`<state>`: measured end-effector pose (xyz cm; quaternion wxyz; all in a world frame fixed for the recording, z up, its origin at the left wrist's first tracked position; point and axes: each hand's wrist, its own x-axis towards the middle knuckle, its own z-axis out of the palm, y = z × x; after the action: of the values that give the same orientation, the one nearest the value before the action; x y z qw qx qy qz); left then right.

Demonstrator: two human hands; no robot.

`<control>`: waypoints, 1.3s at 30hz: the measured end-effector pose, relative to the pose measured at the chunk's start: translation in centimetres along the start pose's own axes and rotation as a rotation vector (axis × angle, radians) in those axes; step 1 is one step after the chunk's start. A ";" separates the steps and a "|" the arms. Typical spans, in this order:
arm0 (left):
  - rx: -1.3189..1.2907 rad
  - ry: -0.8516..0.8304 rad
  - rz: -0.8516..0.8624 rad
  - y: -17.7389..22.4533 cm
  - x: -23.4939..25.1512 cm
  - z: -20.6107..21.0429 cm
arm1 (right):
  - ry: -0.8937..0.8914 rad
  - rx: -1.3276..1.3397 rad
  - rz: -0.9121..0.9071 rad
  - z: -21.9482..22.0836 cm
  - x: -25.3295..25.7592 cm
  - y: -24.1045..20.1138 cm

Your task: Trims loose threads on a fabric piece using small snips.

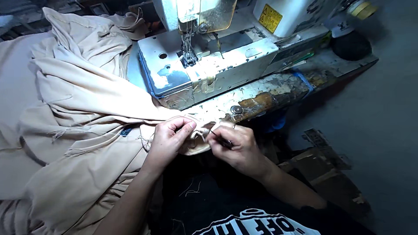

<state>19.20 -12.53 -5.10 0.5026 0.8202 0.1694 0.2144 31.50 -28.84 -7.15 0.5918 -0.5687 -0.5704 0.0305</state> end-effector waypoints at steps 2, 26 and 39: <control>0.008 0.023 -0.006 -0.5 0.3 -0.1 | -0.273 0.324 0.041 -1.3 -0.7 -1.4; -0.084 -0.122 -0.011 0.5 -0.2 -1.8 | 0.173 -0.059 0.217 -1.3 -0.2 0.8; -0.089 -0.113 0.001 0.9 -0.4 -1.3 | -0.161 0.268 0.479 0.6 -1.2 -0.5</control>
<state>18.22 -12.14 -3.79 0.5470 0.8080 0.1307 0.1756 30.33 -29.46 -7.69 0.5905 -0.5995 -0.4559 0.2898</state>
